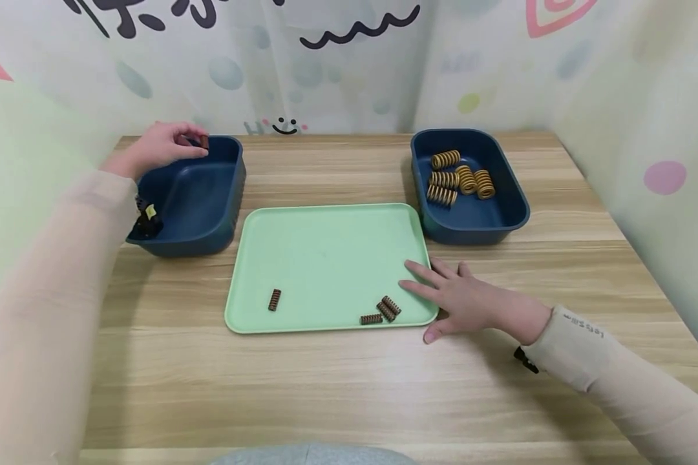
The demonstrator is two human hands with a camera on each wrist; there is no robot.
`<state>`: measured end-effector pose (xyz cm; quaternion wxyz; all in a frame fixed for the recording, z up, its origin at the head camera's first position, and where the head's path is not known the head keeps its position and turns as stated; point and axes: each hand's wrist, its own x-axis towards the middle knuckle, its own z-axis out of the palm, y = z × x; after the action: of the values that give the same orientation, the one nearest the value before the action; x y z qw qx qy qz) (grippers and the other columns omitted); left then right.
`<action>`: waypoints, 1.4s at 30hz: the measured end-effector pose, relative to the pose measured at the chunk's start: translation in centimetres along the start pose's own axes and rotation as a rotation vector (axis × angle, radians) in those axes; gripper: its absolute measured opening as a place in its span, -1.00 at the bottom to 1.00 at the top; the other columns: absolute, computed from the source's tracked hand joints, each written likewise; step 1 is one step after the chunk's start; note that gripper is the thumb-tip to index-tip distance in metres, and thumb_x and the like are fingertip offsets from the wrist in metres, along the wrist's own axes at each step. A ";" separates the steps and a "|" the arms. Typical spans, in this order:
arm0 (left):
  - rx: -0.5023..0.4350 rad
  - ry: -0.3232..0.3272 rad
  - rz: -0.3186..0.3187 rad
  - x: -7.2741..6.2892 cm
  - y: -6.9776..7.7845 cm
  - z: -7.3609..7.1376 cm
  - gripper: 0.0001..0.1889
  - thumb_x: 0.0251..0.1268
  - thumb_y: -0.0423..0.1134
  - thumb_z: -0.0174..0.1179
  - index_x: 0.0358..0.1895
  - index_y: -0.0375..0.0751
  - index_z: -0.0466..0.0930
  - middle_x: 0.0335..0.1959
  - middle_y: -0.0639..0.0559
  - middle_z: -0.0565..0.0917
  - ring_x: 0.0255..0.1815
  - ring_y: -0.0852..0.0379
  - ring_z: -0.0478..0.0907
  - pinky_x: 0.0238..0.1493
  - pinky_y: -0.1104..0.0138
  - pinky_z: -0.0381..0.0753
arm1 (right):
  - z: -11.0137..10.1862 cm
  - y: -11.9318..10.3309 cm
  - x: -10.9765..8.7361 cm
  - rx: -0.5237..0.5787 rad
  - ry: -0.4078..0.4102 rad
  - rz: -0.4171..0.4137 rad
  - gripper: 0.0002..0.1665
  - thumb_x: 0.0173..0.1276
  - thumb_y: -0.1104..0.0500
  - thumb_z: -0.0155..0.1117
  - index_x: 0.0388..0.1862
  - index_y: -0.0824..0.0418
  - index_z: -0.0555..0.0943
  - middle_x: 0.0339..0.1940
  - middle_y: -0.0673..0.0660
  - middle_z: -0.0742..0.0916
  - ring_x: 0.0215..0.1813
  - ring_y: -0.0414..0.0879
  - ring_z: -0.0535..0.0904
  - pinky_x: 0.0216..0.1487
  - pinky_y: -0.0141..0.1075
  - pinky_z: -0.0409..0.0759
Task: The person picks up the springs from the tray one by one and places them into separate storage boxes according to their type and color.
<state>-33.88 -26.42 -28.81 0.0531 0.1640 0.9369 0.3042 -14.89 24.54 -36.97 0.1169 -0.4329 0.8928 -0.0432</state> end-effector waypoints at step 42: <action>0.204 -0.356 -0.162 0.7 -4.1 2.6 -0.61 0.26 -0.33 0.08 0.10 -0.48 0.37 -0.06 -0.36 0.45 -0.04 -0.19 0.36 0.09 -0.03 0.28 | 0.3 0.1 0.0 -0.017 0.001 0.002 0.02 0.05 -0.41 0.13 0.39 0.09 0.18 0.46 0.21 0.08 0.33 0.39 0.10 -0.02 0.41 0.19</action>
<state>-35.10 -27.86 -33.26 0.2251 0.1439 0.9488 0.1686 -14.93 24.60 -37.25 0.1128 -0.4332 0.8935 -0.0358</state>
